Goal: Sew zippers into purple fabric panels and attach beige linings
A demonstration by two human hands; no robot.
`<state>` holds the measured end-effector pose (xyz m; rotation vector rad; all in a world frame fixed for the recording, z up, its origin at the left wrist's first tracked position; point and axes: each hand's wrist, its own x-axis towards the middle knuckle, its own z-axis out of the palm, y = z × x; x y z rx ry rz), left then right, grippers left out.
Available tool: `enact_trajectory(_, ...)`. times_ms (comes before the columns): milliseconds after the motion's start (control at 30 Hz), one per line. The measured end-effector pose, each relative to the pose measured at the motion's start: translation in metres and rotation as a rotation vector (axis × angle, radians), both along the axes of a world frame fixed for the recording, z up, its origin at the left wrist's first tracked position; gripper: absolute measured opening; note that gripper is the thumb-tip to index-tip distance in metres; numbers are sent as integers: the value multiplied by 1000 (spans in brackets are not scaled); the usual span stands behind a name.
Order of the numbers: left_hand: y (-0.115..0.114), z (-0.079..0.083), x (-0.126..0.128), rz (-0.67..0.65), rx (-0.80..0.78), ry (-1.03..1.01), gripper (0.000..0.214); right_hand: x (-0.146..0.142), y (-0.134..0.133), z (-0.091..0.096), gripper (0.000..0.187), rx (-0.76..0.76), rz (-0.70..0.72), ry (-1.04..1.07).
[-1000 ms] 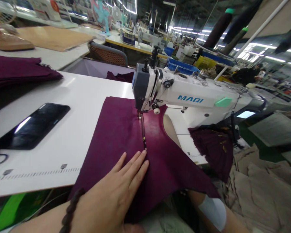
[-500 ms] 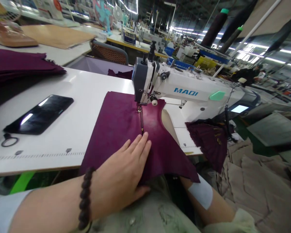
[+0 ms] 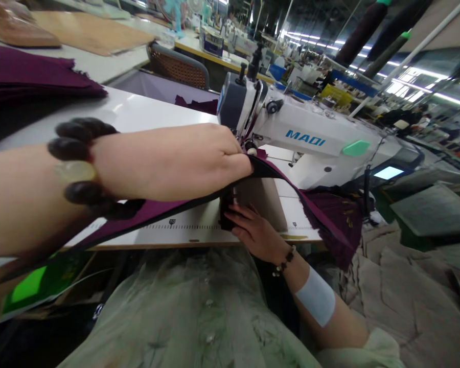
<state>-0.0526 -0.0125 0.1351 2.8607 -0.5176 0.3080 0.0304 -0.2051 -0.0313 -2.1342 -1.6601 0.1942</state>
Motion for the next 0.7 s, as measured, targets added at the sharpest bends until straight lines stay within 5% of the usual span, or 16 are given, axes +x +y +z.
enact_trajectory(233, -6, 4, 3, -123, 71, 42, 52, -1, 0, -1, 35, 37, -42, 51)
enact_trajectory(500, -16, 12, 3, -103, 370, 47, 22, 0, 0, -4, 34, 23, -41, 49)
enact_trajectory(700, -15, 9, -1, -149, 538, -1, 21, -6, -3, 0, 37, -19, -16, -12)
